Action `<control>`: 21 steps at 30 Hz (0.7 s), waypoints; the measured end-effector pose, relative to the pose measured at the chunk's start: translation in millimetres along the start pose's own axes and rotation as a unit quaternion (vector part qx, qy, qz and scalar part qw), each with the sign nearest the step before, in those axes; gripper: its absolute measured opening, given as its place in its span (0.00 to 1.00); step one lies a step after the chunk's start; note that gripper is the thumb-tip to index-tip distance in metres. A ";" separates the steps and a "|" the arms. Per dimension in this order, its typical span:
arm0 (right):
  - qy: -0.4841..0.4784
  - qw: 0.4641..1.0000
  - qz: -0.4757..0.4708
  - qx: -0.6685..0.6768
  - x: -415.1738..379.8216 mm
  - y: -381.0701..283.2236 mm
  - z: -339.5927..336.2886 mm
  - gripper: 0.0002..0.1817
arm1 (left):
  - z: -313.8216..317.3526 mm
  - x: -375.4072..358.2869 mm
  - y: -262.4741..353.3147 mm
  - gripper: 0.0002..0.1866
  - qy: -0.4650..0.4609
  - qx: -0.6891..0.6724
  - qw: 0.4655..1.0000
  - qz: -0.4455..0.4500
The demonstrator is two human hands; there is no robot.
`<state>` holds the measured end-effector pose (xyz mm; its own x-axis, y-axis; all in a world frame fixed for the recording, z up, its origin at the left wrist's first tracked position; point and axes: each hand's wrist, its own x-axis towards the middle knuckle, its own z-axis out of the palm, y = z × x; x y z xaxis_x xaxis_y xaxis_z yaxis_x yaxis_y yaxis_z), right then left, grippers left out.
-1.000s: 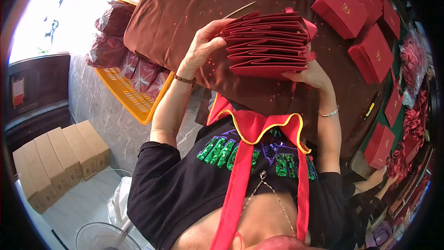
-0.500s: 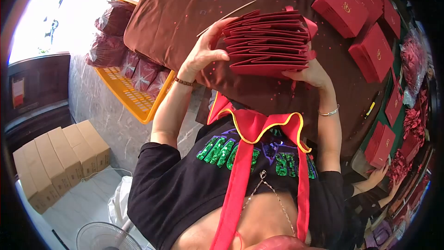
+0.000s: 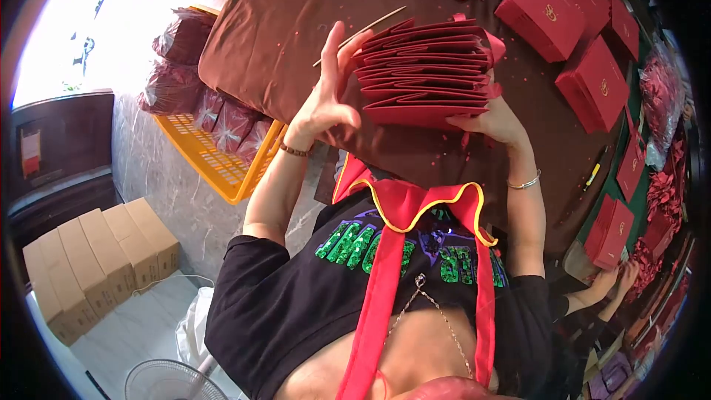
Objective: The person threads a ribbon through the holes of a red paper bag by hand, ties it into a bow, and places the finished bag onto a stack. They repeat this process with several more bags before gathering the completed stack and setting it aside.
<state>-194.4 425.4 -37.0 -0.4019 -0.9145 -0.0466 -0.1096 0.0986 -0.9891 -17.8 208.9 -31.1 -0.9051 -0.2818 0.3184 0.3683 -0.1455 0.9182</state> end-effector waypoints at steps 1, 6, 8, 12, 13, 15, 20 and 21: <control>-0.004 1.000 0.000 0.010 0.4 -0.9 1.0 0.46 | -1.4 -1.9 -4.8 0.73 -0.010 0.049 0.999 0.021; 0.023 0.994 0.059 0.084 8.3 0.6 5.8 0.51 | 20.1 -7.9 -17.6 0.63 0.077 0.232 0.968 -0.053; 0.028 0.994 0.087 0.064 12.1 8.9 4.5 0.53 | 16.7 0.0 -19.0 0.50 0.099 0.293 0.940 -0.145; 0.167 0.975 -0.135 -0.061 11.5 2.2 12.1 0.46 | 22.7 7.7 -20.6 0.44 0.055 0.301 0.951 0.035; 0.105 0.994 -0.038 0.017 6.8 -14.4 12.2 0.43 | 26.5 9.4 -23.6 0.49 0.059 0.202 0.977 0.026; 0.025 1.000 -0.012 -0.013 8.1 -7.7 11.5 0.34 | 23.8 13.2 -24.2 0.51 0.060 0.177 0.982 0.000; 0.122 0.974 -0.112 -0.153 12.7 13.3 16.3 0.29 | 3.7 16.4 -5.7 0.55 -0.076 0.244 0.964 -0.072; 0.119 0.986 -0.069 -0.091 13.2 9.9 17.3 0.29 | -1.4 22.7 7.8 0.57 -0.107 0.226 0.963 -0.098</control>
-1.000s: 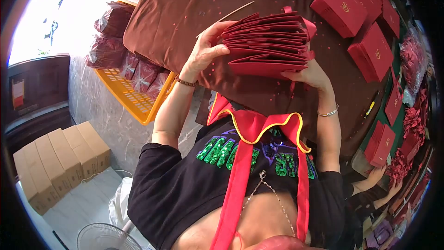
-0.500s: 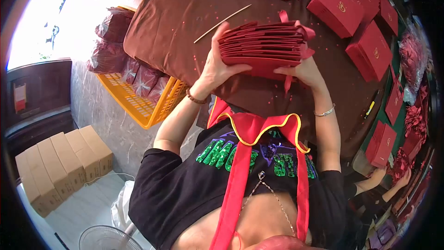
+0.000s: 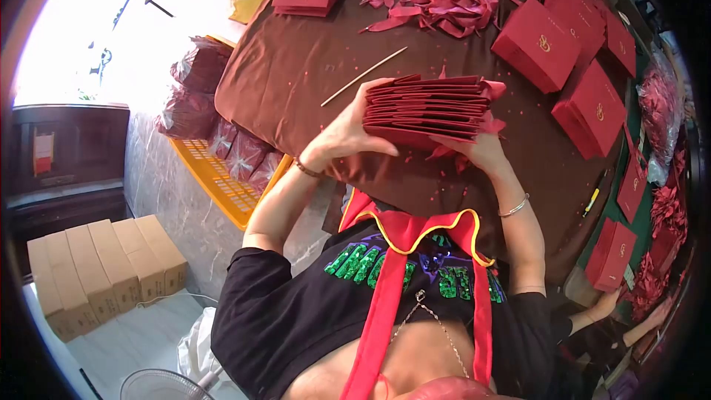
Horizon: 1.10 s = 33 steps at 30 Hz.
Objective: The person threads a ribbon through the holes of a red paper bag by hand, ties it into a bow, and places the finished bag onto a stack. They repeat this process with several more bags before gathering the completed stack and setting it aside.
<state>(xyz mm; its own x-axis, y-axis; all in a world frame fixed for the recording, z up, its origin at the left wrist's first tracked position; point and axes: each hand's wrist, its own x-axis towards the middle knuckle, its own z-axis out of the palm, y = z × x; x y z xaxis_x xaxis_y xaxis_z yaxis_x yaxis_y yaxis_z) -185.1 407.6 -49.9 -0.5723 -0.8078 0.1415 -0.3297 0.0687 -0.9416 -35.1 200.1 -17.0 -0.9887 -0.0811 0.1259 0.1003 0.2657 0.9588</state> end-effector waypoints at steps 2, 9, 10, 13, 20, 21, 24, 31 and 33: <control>0.001 0.997 0.048 0.058 3.0 1.3 -0.4 0.29 | -15.4 9.5 31.5 0.56 -0.001 0.014 1.000 0.002; 0.013 0.998 -0.053 0.024 5.3 11.5 -0.8 0.30 | 27.0 56.6 93.0 0.50 -0.120 0.539 0.833 0.021; 0.051 0.996 -0.068 0.040 3.8 16.1 1.6 0.30 | 38.3 54.7 83.5 0.36 -0.045 0.553 0.825 0.105; 0.090 0.984 -0.123 -0.088 -3.3 23.0 2.3 0.30 | 40.6 46.3 74.8 0.24 -0.077 0.574 0.811 0.081; 0.059 0.989 -0.077 -0.111 3.0 -33.1 -16.2 0.41 | -33.8 50.5 94.6 0.25 -0.031 0.380 0.922 -0.072; 0.062 0.989 -0.080 -0.112 2.3 -30.1 -22.2 0.41 | -54.8 45.1 98.3 0.28 -0.010 0.317 0.946 -0.062; 0.078 0.996 -0.044 -0.021 -3.2 -18.3 -39.9 0.30 | -114.0 21.5 80.1 0.28 0.053 -0.003 0.980 -0.190; 0.099 0.993 0.022 -0.059 -10.5 4.4 -32.5 0.19 | -232.8 -47.2 22.3 0.29 0.200 -0.122 0.935 -0.266; 0.123 0.990 0.033 -0.063 -3.2 11.6 -26.4 0.16 | -261.7 -48.9 -0.2 0.28 0.213 -0.101 0.927 -0.293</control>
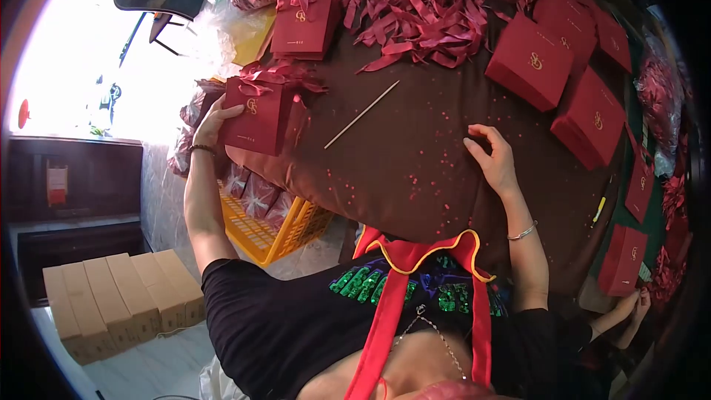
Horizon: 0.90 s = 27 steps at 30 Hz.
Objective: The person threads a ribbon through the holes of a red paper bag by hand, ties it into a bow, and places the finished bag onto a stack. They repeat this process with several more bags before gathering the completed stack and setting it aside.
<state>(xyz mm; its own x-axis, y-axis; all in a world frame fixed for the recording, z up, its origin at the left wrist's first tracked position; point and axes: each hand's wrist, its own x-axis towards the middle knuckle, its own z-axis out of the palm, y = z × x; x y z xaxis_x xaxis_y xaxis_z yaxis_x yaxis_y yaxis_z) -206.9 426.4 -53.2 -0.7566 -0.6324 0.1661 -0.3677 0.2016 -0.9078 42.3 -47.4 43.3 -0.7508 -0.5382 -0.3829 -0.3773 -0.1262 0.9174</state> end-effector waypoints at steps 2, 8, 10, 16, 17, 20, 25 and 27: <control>0.025 0.999 0.026 -0.010 2.9 2.1 4.2 0.13 | -13.2 15.4 -3.8 0.27 -0.007 0.015 1.000 0.006; 0.050 0.997 0.007 -0.063 1.6 9.6 10.5 0.09 | -24.5 35.6 -6.9 0.24 0.019 0.060 0.993 -0.097; 0.049 0.998 0.035 -0.025 12.9 3.3 16.9 0.09 | -34.2 42.1 -18.0 0.24 -0.021 0.034 0.994 -0.105; -0.010 0.991 0.042 0.130 61.0 -18.7 67.2 0.08 | -40.9 39.7 -16.7 0.30 0.014 0.074 0.995 -0.059; -0.030 0.989 0.050 0.138 63.8 -24.0 73.0 0.08 | -48.1 40.9 -17.3 0.30 0.015 0.074 0.995 -0.059; -0.066 0.983 0.074 0.154 65.9 -27.0 83.0 0.09 | -94.6 53.8 -11.1 0.36 0.008 0.128 0.987 -0.094; -0.058 0.982 0.081 0.159 62.3 -21.0 88.1 0.09 | -58.1 100.5 66.6 0.37 0.082 0.254 0.964 0.017; -0.052 0.983 0.081 0.154 61.4 -23.2 90.1 0.08 | -37.5 141.1 72.9 0.39 0.052 0.278 0.959 0.013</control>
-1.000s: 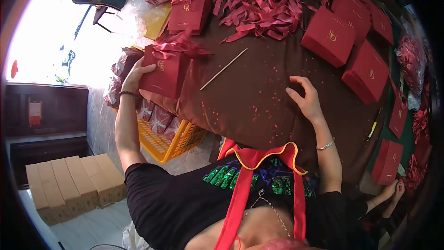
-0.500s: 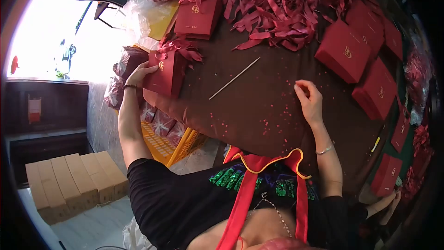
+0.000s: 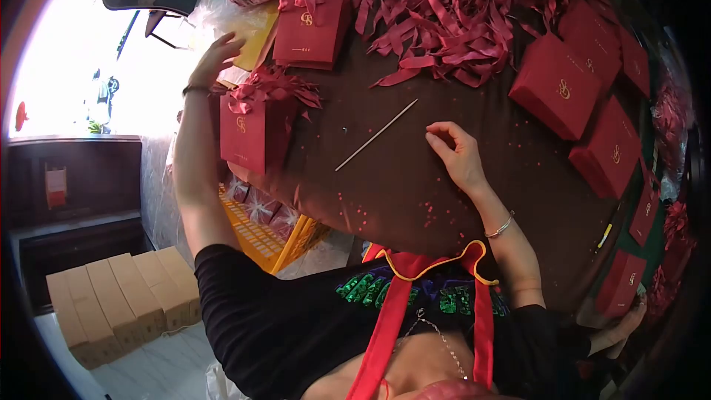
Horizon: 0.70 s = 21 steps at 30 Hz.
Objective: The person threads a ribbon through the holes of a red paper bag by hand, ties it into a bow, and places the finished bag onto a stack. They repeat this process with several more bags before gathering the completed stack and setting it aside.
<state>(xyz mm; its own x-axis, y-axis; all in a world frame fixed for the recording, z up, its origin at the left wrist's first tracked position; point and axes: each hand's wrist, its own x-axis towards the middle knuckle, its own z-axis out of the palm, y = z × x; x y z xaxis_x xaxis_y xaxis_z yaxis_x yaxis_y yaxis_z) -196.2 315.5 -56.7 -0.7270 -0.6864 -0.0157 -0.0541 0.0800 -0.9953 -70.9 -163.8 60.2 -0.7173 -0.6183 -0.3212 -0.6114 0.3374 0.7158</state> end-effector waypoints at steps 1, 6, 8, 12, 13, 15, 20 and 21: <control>-0.007 1.000 0.003 -0.002 -0.2 1.0 0.8 0.08 | 14.9 18.1 7.4 0.42 -0.011 0.013 1.000 -0.010; -0.022 0.999 -0.022 -0.014 -4.2 7.9 -6.4 0.08 | 96.0 38.4 68.3 0.52 -0.066 0.090 0.992 -0.064; -0.022 0.999 -0.026 -0.013 -3.9 11.2 -8.6 0.07 | 102.8 60.8 52.7 0.57 -0.099 0.035 0.994 -0.009; -0.034 0.998 -0.045 -0.027 -3.1 10.9 -8.1 0.07 | 106.0 107.4 12.7 0.47 -0.037 0.026 0.998 -0.032; -0.035 0.998 -0.045 -0.025 -3.9 10.7 -7.5 0.07 | 111.9 103.0 17.6 0.38 -0.036 -0.029 0.998 -0.038; -0.023 0.997 -0.069 -0.037 -5.5 10.0 -7.0 0.06 | 113.4 82.1 42.6 0.34 -0.088 -0.093 0.988 -0.091; -0.027 0.998 -0.053 -0.020 -4.3 11.9 -5.9 0.07 | 113.9 55.8 70.8 0.26 -0.075 -0.223 0.956 -0.173; -0.029 0.999 -0.040 -0.013 -2.5 10.5 -5.6 0.07 | 108.8 56.0 67.5 0.24 -0.084 -0.248 0.950 -0.170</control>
<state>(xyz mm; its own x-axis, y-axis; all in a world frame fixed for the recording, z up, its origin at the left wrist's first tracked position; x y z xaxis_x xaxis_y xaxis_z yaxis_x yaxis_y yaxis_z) -198.8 322.1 -66.5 -0.6783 -0.7325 0.0579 -0.1292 0.0414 -0.9908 -188.6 -98.4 23.1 -0.5752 -0.4959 -0.6506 -0.6142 -0.2636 0.7438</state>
